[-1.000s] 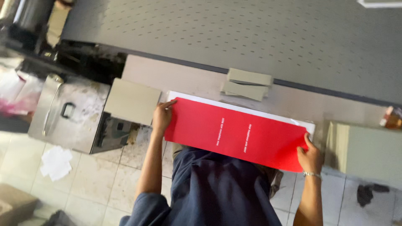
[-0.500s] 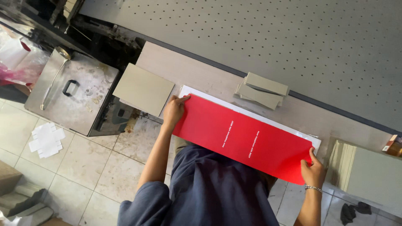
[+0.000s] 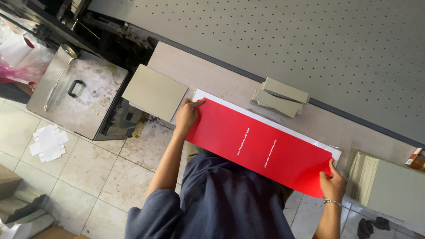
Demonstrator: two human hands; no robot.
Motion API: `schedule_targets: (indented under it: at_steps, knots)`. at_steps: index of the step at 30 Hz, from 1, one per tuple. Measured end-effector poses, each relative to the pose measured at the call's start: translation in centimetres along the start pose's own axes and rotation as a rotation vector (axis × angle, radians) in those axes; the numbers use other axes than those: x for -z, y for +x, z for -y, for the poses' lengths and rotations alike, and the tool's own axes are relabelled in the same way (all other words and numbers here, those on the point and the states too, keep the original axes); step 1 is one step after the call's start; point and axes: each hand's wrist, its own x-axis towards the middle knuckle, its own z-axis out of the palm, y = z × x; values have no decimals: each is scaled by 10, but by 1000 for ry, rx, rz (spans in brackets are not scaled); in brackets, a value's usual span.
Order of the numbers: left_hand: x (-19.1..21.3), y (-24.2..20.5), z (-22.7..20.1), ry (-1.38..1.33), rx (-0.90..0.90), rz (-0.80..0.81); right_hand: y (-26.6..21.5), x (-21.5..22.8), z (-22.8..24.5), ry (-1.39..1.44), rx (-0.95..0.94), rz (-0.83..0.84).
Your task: The person stacks beige book covers on a table and places a red cover over them. The person removes the red cover and continues stacking the beige covers by hand.
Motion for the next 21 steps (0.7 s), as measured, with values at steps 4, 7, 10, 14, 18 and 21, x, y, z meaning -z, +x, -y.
schedule_targets:
  at_steps: [4, 7, 10, 14, 18, 21]
  knots:
    - [6, -4, -7, -5, -8, -14, 3, -3, -5, 10, -13, -3]
    - [9, -5, -12, -21, 9, -4, 5, -1, -4, 11, -18, 8]
    - [6, -5, -10, -14, 15, -4, -4, 9, 14, 25, -28, 30]
    - [7, -9, -13, 21, -38, -54, -14, 25, 42, -98, -142, 89]
    - [-2, -13, -16, 171, -58, -85, -8, 26, 40, -252, -232, 170]
    - [-15, -18, -27, 413, -87, -140, 1, 11, 12, -383, -73, 136]
